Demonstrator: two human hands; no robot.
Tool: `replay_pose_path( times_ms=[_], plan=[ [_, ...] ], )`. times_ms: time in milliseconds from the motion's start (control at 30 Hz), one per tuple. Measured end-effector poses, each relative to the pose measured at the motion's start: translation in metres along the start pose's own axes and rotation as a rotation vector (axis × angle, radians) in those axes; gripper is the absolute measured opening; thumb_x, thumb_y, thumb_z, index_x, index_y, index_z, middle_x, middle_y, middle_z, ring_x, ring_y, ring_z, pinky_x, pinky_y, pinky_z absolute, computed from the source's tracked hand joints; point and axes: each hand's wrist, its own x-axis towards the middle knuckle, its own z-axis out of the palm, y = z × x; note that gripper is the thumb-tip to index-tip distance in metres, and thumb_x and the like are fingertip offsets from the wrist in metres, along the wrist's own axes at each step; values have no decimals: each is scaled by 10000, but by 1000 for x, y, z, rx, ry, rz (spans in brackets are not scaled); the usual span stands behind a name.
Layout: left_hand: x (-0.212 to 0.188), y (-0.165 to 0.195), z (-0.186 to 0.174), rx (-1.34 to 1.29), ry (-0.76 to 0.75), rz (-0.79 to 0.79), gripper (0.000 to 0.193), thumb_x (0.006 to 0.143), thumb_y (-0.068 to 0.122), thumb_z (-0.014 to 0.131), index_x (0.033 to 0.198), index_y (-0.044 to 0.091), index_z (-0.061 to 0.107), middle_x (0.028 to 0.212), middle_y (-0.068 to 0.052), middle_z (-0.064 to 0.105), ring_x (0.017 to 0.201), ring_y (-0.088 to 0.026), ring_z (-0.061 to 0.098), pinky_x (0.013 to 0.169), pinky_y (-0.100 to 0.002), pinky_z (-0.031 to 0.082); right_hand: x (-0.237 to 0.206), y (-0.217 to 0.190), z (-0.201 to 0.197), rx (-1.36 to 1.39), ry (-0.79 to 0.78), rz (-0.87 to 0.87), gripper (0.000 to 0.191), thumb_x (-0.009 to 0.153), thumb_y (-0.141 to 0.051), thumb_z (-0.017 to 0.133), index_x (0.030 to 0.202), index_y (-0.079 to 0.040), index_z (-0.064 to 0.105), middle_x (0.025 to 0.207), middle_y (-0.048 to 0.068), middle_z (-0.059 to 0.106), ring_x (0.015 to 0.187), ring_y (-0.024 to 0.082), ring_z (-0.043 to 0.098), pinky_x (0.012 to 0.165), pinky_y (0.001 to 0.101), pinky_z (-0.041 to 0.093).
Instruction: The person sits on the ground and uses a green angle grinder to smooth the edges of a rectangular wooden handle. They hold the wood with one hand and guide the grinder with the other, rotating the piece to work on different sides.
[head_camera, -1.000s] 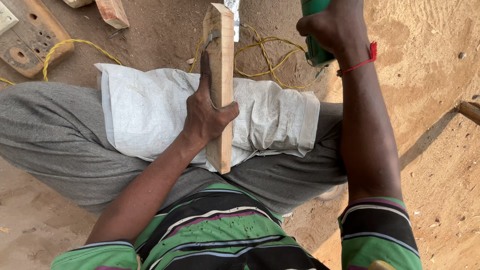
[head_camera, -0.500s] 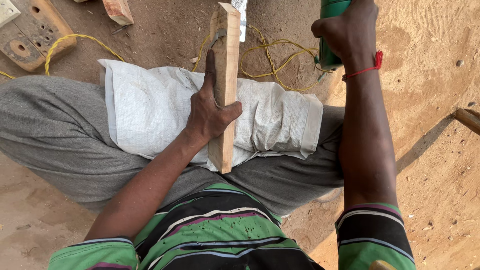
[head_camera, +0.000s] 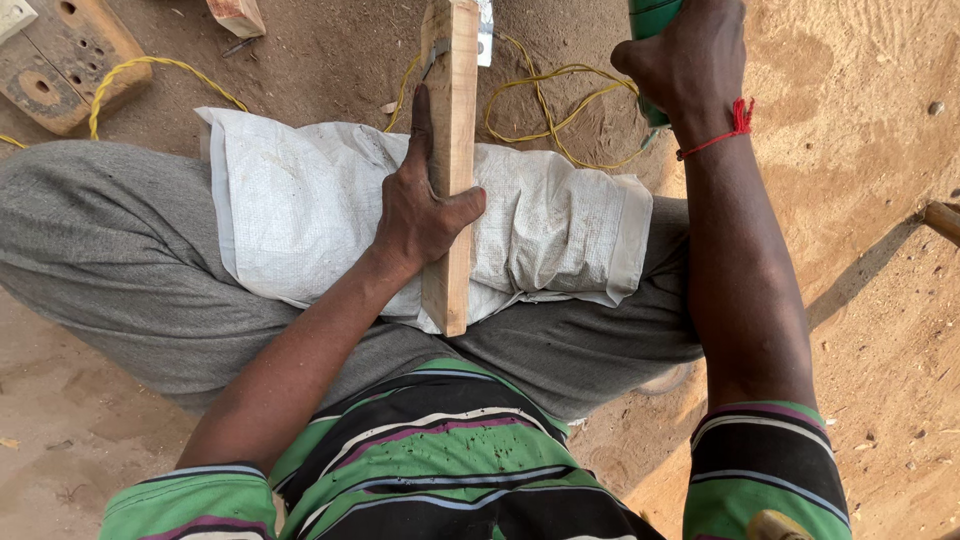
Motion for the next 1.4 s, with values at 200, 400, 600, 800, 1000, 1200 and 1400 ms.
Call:
replay_pose_path(
  times_ms=[200,400,600,800,1000,1200,1400],
  plan=[
    [-7,27,11,-161,58,-9,1211,790,487,745,1665,35,43,1422,-266,593,1176,-288,699,1018,-351,571,15,-3,-5,95,-35,200,542,714,-162,890,1148,16,616,975,237,715,825,366,777,673,461,681],
    [-12,59,30,-291,71,-151,1147,840,558,670,1659,48,50,1338,-236,631,1065,-249,712,918,-330,577,12,-2,-3,77,4,141,637,683,-186,914,1182,41,590,973,243,732,838,400,770,703,497,653],
    [-11,67,41,-350,104,-45,1095,918,523,659,1666,11,45,1448,-254,529,1192,-269,643,991,-345,540,16,7,1,47,57,182,720,597,-190,910,1180,33,550,940,237,725,804,404,759,688,514,644],
    [-14,69,50,-370,89,-104,1145,859,533,665,1644,-19,41,1368,-262,575,1105,-254,683,948,-334,565,10,13,2,183,58,147,691,693,-214,932,1220,27,556,1020,226,730,888,370,788,749,468,696],
    [-11,76,43,-403,7,-139,1155,840,531,646,1649,18,1,1233,-244,566,1030,-234,686,914,-348,601,11,14,4,163,68,149,678,680,-181,923,1218,45,578,999,239,726,851,375,776,713,464,678],
    [-8,67,36,-428,13,-121,1143,828,494,667,1645,43,6,1181,-206,568,968,-230,683,841,-360,616,-2,-3,0,218,-34,73,762,623,-160,902,1276,38,563,1022,236,730,905,383,760,772,483,646],
    [-5,36,27,-368,38,-72,1095,842,460,687,1657,35,92,1170,-154,633,987,-180,670,889,-314,591,-6,-20,-3,232,-133,131,705,663,-207,881,1269,26,606,1084,231,735,959,356,765,824,460,652]
  ],
)
